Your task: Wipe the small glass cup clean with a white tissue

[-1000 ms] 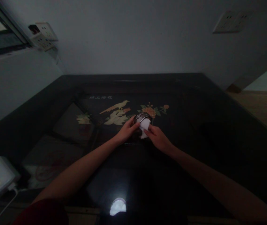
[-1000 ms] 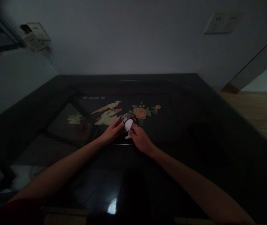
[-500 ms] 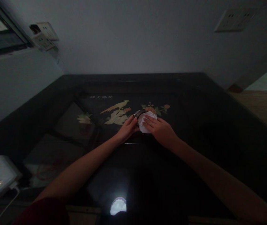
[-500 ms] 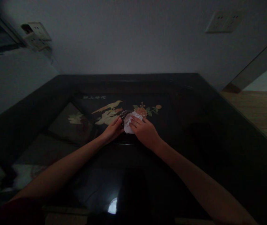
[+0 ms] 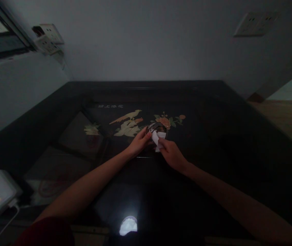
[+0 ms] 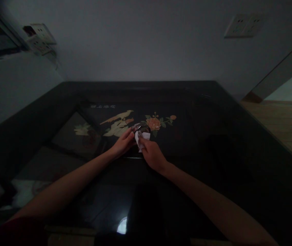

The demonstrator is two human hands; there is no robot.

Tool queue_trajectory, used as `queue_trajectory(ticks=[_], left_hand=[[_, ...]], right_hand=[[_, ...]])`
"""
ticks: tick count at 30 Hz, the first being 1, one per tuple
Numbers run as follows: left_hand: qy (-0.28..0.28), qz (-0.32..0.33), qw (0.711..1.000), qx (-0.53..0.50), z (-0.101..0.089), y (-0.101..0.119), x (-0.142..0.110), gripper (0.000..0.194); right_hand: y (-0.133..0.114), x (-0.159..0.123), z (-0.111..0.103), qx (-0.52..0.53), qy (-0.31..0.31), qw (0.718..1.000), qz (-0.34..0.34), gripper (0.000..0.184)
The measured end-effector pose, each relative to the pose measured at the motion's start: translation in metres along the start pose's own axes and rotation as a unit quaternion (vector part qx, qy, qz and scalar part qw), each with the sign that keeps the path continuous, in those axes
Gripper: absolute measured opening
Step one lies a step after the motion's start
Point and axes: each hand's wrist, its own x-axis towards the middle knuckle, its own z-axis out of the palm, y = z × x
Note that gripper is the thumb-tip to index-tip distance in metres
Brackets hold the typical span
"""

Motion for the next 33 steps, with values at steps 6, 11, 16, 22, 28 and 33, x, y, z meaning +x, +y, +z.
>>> queue_trajectory(ticks=[6, 11, 16, 22, 28, 33], left_hand=[[-0.009, 0.004, 1.000, -0.013, -0.001, 0.000, 0.001, 0.047], [0.023, -0.008, 0.999, -0.022, -0.003, -0.001, 0.002, 0.048], [0.017, -0.007, 0.999, -0.051, -0.004, -0.001, 0.004, 0.042], [0.026, -0.013, 0.997, -0.076, -0.002, -0.003, 0.004, 0.042], [0.016, 0.003, 0.998, -0.063, 0.002, -0.001, 0.003, 0.042], [0.000, 0.013, 0.999, -0.032, -0.001, -0.004, 0.003, 0.043]], right_hand=[[0.001, -0.002, 0.009, 0.104, 0.010, 0.993, 0.054, 0.021], [0.011, 0.001, 0.004, -0.014, -0.020, 0.999, -0.031, 0.036], [0.017, 0.008, -0.013, -0.136, -0.053, 0.983, -0.108, 0.055], [0.020, 0.013, -0.028, -0.291, -0.066, 0.934, -0.194, 0.044], [0.019, 0.009, -0.023, -0.348, -0.061, 0.914, -0.197, 0.037], [0.015, 0.004, -0.010, -0.240, -0.034, 0.962, -0.124, 0.044]])
